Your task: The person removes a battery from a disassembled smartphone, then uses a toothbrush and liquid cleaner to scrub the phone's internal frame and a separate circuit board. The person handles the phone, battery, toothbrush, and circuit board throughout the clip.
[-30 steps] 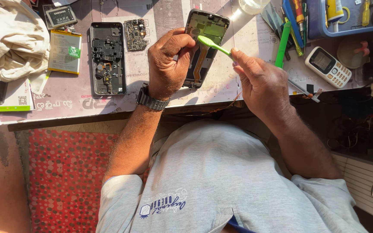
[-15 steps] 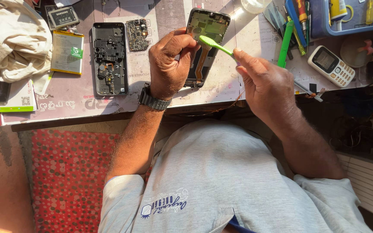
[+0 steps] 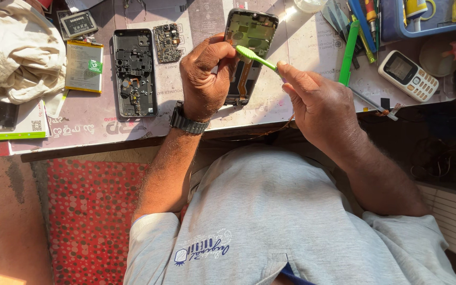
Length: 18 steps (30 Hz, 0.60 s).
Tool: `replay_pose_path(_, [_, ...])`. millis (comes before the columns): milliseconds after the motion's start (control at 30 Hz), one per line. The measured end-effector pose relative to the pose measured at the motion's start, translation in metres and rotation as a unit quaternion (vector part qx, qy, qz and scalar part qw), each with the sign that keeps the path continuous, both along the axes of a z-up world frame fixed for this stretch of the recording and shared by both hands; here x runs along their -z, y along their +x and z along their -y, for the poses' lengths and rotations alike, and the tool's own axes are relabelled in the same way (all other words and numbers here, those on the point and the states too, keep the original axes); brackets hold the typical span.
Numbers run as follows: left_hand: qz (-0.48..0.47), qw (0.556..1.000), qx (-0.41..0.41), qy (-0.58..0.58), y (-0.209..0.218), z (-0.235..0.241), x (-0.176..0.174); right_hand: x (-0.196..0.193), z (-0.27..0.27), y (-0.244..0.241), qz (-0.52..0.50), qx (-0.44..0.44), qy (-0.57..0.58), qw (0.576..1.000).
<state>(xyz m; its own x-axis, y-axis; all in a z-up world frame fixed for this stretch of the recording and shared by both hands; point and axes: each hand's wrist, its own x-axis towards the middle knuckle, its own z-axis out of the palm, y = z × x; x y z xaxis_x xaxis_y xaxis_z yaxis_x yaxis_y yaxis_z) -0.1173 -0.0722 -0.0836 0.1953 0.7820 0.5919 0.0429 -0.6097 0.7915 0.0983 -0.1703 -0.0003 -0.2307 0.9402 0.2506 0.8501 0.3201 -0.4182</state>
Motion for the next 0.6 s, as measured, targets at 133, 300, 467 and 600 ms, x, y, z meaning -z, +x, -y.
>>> replay_pose_path(133, [0.002,1.0,0.0,0.011,0.0,0.002,0.001,-0.004,-0.001,0.0,-0.03,-0.008,0.03,0.999])
replay_pose_path(300, [0.004,1.0,-0.003,0.025,0.0,-0.001,0.003,-0.004,0.0,-0.001,-0.044,-0.003,0.02,0.999])
replay_pose_path(467, [0.016,1.0,-0.008,0.015,-0.001,0.0,0.004,0.002,-0.001,0.003,-0.043,-0.01,0.002,0.999])
replay_pose_path(600, [0.025,1.0,0.0,0.018,-0.004,0.003,0.003,0.0,0.0,0.024,-0.159,-0.026,0.022,0.987])
